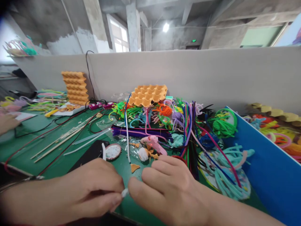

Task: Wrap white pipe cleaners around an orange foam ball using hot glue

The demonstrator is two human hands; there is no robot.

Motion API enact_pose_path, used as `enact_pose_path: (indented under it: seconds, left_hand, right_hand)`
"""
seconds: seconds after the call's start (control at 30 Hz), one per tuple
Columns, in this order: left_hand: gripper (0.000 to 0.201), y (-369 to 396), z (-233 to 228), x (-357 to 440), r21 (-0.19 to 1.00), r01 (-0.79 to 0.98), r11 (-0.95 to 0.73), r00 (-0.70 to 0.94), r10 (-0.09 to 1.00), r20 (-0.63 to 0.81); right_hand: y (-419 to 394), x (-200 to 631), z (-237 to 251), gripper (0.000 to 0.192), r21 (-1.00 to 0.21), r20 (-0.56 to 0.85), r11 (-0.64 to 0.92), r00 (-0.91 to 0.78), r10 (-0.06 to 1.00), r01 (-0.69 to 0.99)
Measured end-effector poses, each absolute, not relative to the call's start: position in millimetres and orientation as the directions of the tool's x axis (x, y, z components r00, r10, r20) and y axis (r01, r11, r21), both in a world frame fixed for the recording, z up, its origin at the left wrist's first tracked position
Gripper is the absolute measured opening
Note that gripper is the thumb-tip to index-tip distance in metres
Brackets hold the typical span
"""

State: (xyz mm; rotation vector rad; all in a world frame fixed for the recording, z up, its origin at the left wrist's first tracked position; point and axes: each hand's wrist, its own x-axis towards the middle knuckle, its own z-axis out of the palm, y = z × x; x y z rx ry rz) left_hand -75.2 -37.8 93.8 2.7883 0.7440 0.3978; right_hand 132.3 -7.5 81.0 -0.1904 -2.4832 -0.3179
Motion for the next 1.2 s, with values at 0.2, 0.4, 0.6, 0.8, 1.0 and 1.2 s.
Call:
enact_pose_path:
  seconds: [0.2,0.4,0.6,0.8,1.0,1.2]
  left_hand:
    - [0.030,-43.0,84.8,-76.7,-0.435,0.454,-0.777,0.840,0.210,0.500]
    - [0.029,-41.2,83.7,-79.1,-0.506,0.417,-0.755,0.866,0.162,0.473]
    - [0.030,-33.5,92.8,-77.6,0.291,0.444,-0.847,0.861,0.494,0.123]
    - [0.029,-34.3,90.9,-73.8,0.321,0.498,-0.805,0.842,0.538,0.045]
    - [0.017,-46.3,77.5,-70.7,-0.039,0.382,-0.923,0.909,0.367,0.197]
    - [0.030,-51.5,75.2,-73.0,-0.411,0.407,-0.816,0.873,0.214,0.439]
  right_hand:
    - [-22.9,125.9,78.8,0.019,-0.687,0.286,0.669,-0.740,0.609,0.284]
    - [-23.4,120.1,55.7,0.040,-0.995,-0.089,-0.085,-0.812,0.576,0.048]
    - [-17.6,129.8,61.0,0.030,-0.106,0.532,0.969,-0.810,0.245,0.224]
    - [-19.9,130.2,72.3,0.039,0.280,0.538,0.934,-0.842,0.038,0.221]
    - [-20.8,129.3,67.6,0.044,-0.532,0.190,0.838,-0.947,0.257,0.121]
    - [-20.6,126.2,47.5,0.047,-0.984,-0.179,-0.090,-0.873,0.453,0.155]
